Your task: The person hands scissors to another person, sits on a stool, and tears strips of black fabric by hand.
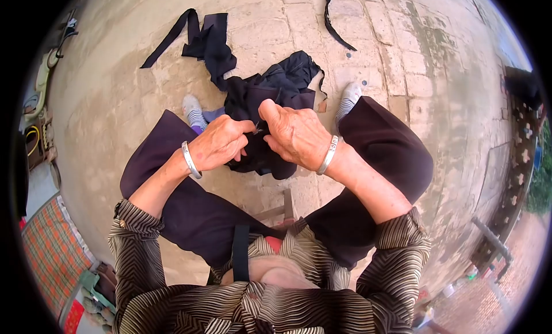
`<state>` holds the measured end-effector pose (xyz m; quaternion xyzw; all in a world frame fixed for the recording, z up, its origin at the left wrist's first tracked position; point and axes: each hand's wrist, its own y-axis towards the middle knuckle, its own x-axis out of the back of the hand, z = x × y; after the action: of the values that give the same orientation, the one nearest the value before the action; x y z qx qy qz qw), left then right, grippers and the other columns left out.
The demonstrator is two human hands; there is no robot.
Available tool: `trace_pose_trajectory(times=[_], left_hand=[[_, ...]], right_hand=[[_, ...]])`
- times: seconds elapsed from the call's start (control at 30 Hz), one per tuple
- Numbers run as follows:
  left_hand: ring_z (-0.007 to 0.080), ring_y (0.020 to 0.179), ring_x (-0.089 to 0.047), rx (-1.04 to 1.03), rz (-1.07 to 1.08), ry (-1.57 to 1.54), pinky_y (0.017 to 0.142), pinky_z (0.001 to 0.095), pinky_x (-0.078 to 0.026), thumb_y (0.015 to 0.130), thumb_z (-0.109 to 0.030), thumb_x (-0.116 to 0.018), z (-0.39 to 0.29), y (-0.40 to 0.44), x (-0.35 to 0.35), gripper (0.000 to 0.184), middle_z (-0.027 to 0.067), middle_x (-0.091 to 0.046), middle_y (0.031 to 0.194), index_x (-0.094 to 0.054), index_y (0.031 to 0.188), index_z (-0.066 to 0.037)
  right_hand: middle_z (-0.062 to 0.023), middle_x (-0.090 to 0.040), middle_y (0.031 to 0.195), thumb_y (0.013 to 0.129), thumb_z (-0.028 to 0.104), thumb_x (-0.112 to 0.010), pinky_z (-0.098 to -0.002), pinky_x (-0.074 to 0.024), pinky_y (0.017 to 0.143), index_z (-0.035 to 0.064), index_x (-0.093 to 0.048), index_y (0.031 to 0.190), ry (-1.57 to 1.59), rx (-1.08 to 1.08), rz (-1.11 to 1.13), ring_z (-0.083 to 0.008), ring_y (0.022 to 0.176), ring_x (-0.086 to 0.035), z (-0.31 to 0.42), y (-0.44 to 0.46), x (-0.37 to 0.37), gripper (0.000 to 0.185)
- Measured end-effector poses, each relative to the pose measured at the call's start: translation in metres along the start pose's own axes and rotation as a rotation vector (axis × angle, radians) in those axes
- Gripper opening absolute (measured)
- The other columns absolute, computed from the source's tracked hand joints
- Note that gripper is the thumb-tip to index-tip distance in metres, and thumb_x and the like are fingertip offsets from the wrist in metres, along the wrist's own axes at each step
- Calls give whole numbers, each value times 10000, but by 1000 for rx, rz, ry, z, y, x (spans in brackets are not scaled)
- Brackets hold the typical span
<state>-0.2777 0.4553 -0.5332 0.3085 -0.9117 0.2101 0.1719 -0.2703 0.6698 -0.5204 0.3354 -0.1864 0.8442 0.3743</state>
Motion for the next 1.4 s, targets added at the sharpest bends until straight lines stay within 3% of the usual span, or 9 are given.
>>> trace_pose_trajectory(times=[0.23, 0.33, 0.4, 0.43, 0.67, 0.87, 0.97, 1.07, 1.4], left_hand=[[293, 558, -650, -83, -26, 411, 561, 367, -523, 748, -51, -511, 7, -4, -1, 232, 201, -642, 643, -662, 888, 56], [253, 534, -654, -30, 76, 152, 546, 340, -529, 754, -28, -505, 4, -6, 6, 235, 192, -641, 616, -654, 900, 81], [192, 516, -650, 223, 130, -481, 518, 290, -530, 784, -15, -480, 0, -7, 12, 247, 174, -646, 604, -639, 923, 115], [144, 506, -637, 295, 130, -618, 494, 241, -522, 812, -19, -459, -1, -8, 15, 269, 149, -635, 585, -619, 958, 141], [136, 465, -614, 354, 180, -694, 464, 223, -501, 815, -20, -456, -5, -8, 19, 287, 136, -635, 593, -608, 997, 142], [170, 430, -572, 299, 161, -478, 425, 295, -454, 811, -89, -473, 4, -10, 6, 314, 130, -616, 581, -632, 1011, 93], [317, 509, -585, -67, -33, 228, 495, 404, -455, 744, -53, -509, 8, -9, -8, 158, 159, -602, 595, -631, 813, 21], [352, 551, -581, -27, -31, 523, 492, 437, -432, 754, -68, -550, -5, -15, -16, 79, 166, -582, 589, -582, 714, -7], [157, 446, -400, -519, -194, 655, 409, 287, -289, 562, -97, -603, -75, -83, 3, 116, 16, -339, 547, -516, 616, -42]], right_hand=[[-137, -564, 862, 762, 45, -666, -432, -454, 618, 41, -440, 962, -3, 143, 28, -361, 799, -601, -7, 0, -13, 301], [-153, -545, 764, 779, 32, -671, -414, -434, 592, 21, -495, 954, 103, 149, 3, -353, 709, -574, -7, 0, -12, 248], [-148, -532, 730, 795, 40, -670, -389, -414, 563, 18, -511, 965, 295, 59, 27, -320, 628, -547, -5, 3, -3, 234], [-179, -594, 807, 764, 58, -672, -426, -456, 650, 14, -508, 942, 335, -48, 99, -391, 777, -592, 1, 4, 5, 246], [-169, -612, 830, 784, 121, -647, -422, -471, 663, 27, -535, 950, 278, 74, 19, -377, 787, -605, -2, 1, 0, 222], [-115, -560, 762, 732, 103, -637, -391, -479, 619, 43, -558, 850, -75, 173, -21, -307, 733, -615, -5, -2, -15, 154], [-78, -526, 723, 728, 132, -623, -354, -454, 579, 45, -568, 775, -295, 271, -55, -241, 671, -595, -3, -5, -25, 113], [-67, -499, 686, 721, 140, -601, -336, -422, 557, 49, -566, 738, -492, 304, -32, -214, 627, -562, 2, -10, -33, 99], [-5, -347, 541, 586, 158, -594, -288, -247, 474, 73, -431, 579, -413, 665, 15, -125, 469, -383, 78, -27, 26, 183]])
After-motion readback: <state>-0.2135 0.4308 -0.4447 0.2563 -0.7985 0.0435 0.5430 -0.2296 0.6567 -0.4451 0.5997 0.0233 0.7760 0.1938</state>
